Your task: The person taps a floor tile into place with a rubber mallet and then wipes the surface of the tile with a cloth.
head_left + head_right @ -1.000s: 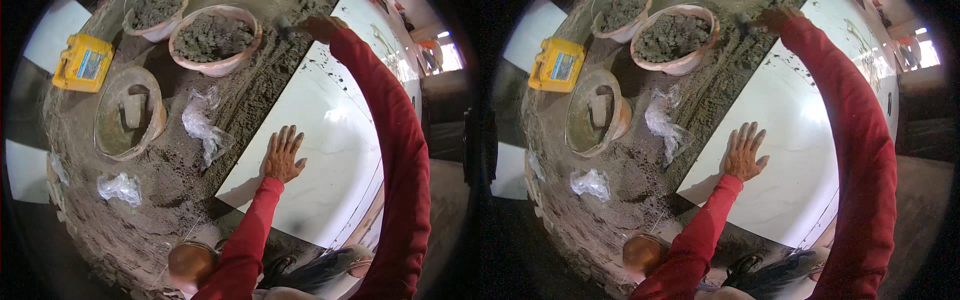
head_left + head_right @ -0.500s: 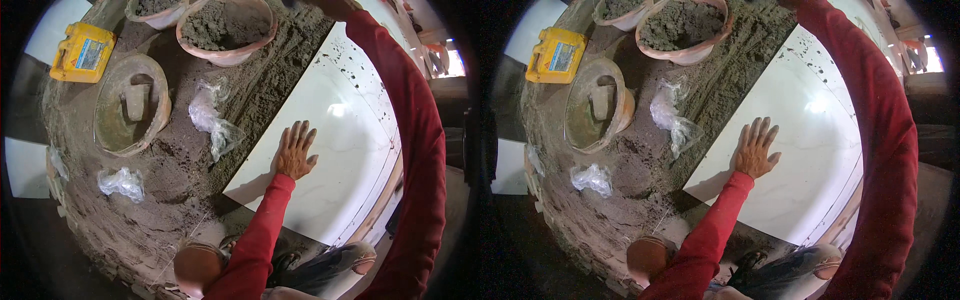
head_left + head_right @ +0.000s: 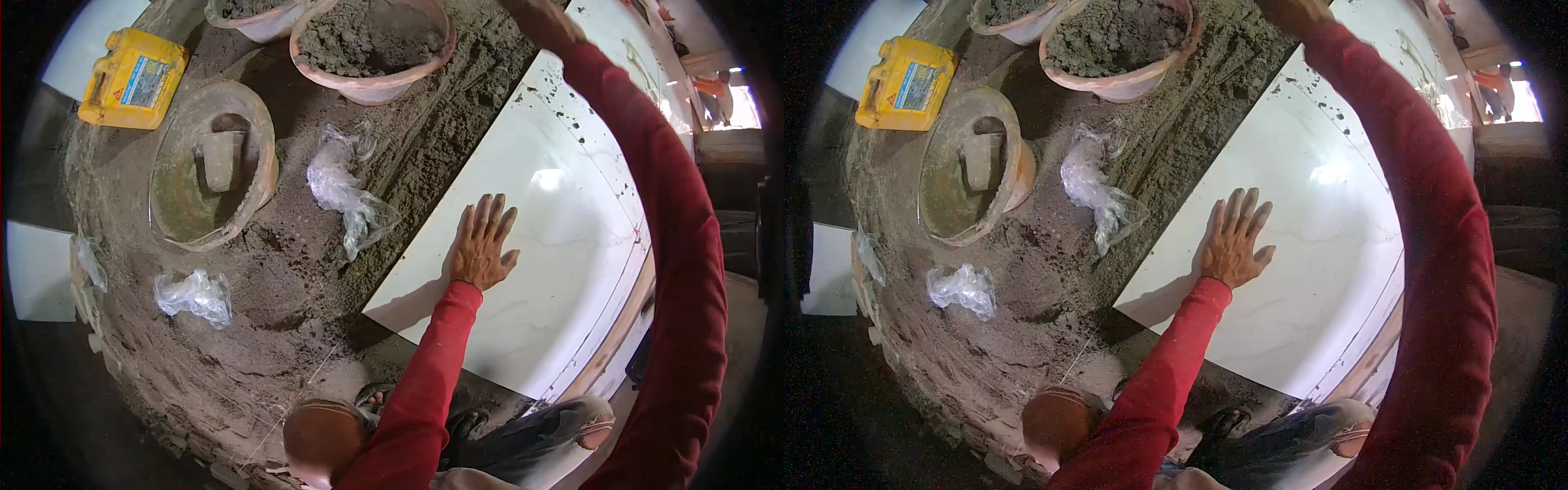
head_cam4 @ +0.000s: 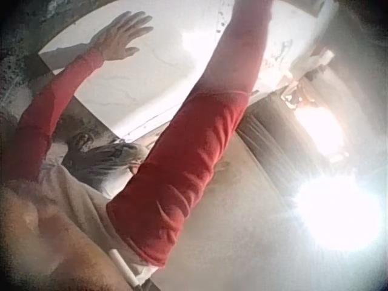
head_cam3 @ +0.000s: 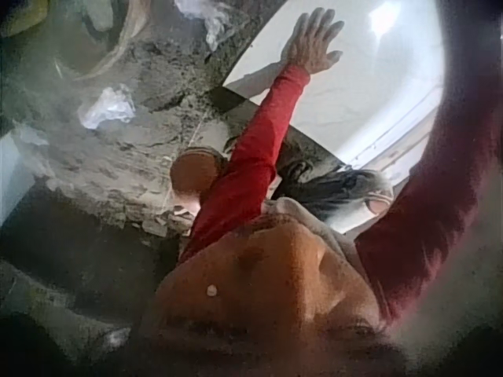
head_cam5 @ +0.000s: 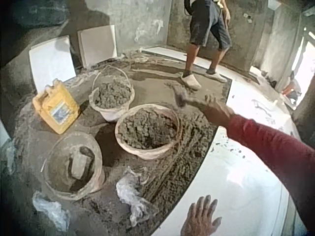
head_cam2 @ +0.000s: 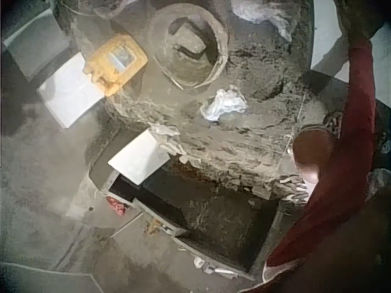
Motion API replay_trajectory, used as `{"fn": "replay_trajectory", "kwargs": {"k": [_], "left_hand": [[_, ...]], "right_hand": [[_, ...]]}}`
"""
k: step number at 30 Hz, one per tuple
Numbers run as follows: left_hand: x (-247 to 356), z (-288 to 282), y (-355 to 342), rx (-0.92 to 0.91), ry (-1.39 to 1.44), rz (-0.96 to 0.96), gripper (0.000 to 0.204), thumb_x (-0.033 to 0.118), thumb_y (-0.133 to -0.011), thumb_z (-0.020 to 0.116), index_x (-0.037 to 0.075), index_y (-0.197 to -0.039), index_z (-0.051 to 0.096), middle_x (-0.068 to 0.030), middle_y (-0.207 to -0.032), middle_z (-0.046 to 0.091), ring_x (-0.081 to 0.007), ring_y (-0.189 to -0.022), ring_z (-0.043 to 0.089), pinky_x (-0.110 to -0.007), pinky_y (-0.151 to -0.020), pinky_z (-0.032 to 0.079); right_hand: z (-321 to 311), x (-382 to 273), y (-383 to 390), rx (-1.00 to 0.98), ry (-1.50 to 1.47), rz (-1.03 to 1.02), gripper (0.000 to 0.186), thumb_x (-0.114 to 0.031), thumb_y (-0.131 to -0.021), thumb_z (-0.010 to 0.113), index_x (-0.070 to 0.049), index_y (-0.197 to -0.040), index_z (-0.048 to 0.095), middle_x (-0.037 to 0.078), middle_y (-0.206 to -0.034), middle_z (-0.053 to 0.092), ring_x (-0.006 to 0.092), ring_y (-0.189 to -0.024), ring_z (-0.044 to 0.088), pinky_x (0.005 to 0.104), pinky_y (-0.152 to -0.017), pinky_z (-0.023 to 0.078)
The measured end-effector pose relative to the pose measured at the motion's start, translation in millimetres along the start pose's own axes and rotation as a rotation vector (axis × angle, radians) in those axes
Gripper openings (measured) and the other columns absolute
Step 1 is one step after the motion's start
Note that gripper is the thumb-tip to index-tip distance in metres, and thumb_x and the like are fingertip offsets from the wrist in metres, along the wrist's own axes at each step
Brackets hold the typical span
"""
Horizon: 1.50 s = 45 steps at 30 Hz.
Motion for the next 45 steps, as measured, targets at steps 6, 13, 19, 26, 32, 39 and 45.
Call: {"fn": "replay_trajectory", "kwargs": {"k": [6, 13, 19, 26, 32, 39, 45], "left_hand": [[8, 5, -1, -0.025, -0.043, 0.013, 0.081, 0.063, -0.096, 0.045, 0.02, -0.162, 0.026, -0.0093, -0.169, 0.017, -0.0299, -0.156, 0.014, -0.051, -0.126, 0.011], [13, -4, 1, 0.042, -0.034, 0.048, 0.08, 0.061, -0.095, 0.048, 0.018, -0.16, 0.03, -0.012, -0.168, 0.019, -0.0308, -0.155, 0.016, -0.053, -0.126, 0.013], [8, -9, 3, 0.16, 0.03, 0.281, 0.077, 0.052, -0.09, 0.059, 0.012, -0.153, 0.04, -0.0167, -0.161, 0.034, -0.0342, -0.148, 0.032, -0.052, -0.121, 0.026], [-51, -64, 59, -0.768, -0.424, 0.449, 0.056, 0.031, -0.095, 0.061, 0.013, -0.146, 0.049, -0.0147, -0.15, 0.052, -0.0327, -0.121, 0.064, -0.048, -0.098, 0.053], [-83, -63, 143, -0.624, -0.446, 0.494, 0.06, 0.029, -0.099, 0.06, 0.014, -0.153, 0.04, -0.0132, -0.16, 0.04, -0.0327, -0.137, 0.051, -0.05, -0.111, 0.043], [-88, -74, 153, -0.517, -0.363, 0.395, 0.075, 0.027, -0.089, 0.073, 0.022, -0.155, 0.037, -0.0076, -0.162, 0.036, -0.0287, -0.144, 0.043, -0.053, -0.122, 0.031], [-93, -84, 158, -0.47, -0.498, 0.461, 0.089, 0.032, -0.079, 0.08, 0.029, -0.156, 0.035, -0.003, -0.163, 0.035, -0.0246, -0.15, 0.033, -0.053, -0.126, 0.022]], "right_hand": [[-62, -3, 56, 0.025, -0.501, -0.066, 0.049, -0.011, -0.103, 0.045, -0.026, -0.149, 0.05, 0.017, -0.132, 0.065, 0.0313, -0.111, 0.065, 0.043, -0.093, 0.053], [-153, -52, 290, 0.605, -0.945, 0.569, 0.031, -0.03, -0.099, 0.065, -0.009, -0.121, 0.061, 0.003, -0.063, 0.057, 0.0163, -0.053, 0.049, 0.0351, -0.053, 0.04], [-129, -144, 377, 0.304, -1.02, 0.545, 0.04, -0.034, -0.097, 0.069, 0.003, -0.081, 0.063, 0.013, -0.059, 0.054, 0.0182, -0.054, 0.043, 0.0398, -0.053, 0.04], [-148, -309, 479, -0.01, -1.146, 0.127, 0.033, -0.024, -0.094, 0.07, -0.014, -0.121, 0.054, 0.015, -0.078, 0.071, 0.035, -0.069, 0.07, 0.0452, -0.059, 0.053], [-148, -460, 495, -0.112, -1.304, -0.226, 0.032, -0.029, -0.1, 0.058, -0.015, -0.129, 0.053, 0.021, -0.078, 0.068, 0.0413, -0.068, 0.067, 0.0523, -0.057, 0.053], [-154, -530, 485, -0.441, -1.333, -0.289, 0.046, -0.028, -0.097, 0.063, -0.001, -0.131, 0.049, 0.028, -0.091, 0.068, 0.0489, -0.085, 0.067, 0.057, -0.071, 0.052], [-144, -500, 476, -0.153, -1.688, -0.135, 0.042, -0.018, -0.098, 0.065, -0.002, -0.135, 0.054, 0.026, -0.088, 0.068, 0.0478, -0.076, 0.064, 0.0445, -0.067, 0.051]]}}
Point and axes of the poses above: each hand's wrist, its own y-axis away from the middle knuckle, its own z-axis out of the palm, x = y × z, the point moved 10 cm from there along -y, towards the middle knuckle
